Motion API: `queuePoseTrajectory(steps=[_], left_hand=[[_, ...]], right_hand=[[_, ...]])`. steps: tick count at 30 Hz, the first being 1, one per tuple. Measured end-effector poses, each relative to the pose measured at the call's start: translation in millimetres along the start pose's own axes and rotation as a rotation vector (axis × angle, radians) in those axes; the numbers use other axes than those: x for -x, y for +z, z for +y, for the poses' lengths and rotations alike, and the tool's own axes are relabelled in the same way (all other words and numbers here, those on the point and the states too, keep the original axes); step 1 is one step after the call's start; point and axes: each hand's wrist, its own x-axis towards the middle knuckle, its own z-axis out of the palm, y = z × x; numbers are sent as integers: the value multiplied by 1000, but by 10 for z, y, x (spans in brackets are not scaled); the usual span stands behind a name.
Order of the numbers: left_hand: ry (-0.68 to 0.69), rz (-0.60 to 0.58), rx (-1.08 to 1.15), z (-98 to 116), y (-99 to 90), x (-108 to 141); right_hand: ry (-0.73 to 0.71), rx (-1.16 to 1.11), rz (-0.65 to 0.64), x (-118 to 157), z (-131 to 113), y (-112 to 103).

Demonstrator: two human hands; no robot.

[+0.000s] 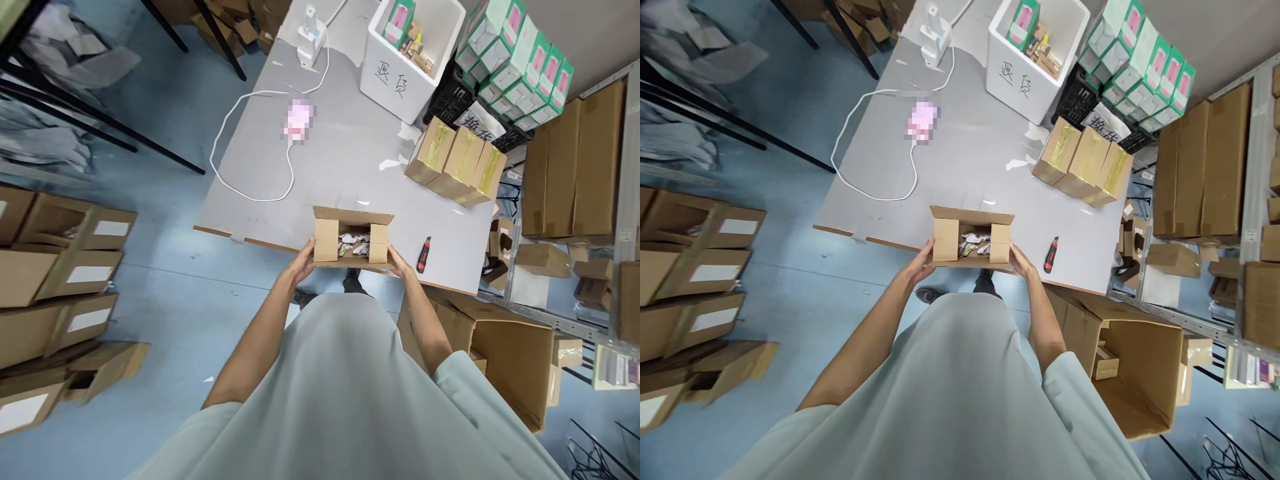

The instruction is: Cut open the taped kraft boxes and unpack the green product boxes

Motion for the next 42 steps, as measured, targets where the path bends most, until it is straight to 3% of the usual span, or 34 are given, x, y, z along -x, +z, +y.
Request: queuePoseTrajectory(steps=[5, 10, 15, 19, 28, 32, 38, 42], left_hand=[[2, 15, 32, 114, 11, -152], [-40, -12, 52, 121, 15, -145], [-14, 26, 17, 27, -9, 92], [45, 148, -45, 64, -280, 439], [88, 348, -57, 208, -1581, 1471], [176, 354, 21, 352, -2060, 1936], [371, 510, 108, 805, -2894, 2746], [437, 579, 176, 971, -3511, 3225]], right_hand=[[-21, -59, -10, -147, 7, -51], [26, -99, -34, -225, 22, -104], [57, -114, -119, -240, 40, -114], [84, -103, -186, -223, 96, 174], [141, 36, -279, -221, 170, 1754], [129, 117, -323, -278, 215, 2475], [81, 287, -457, -495, 358, 3787], [85, 400, -568, -684, 421, 4679]])
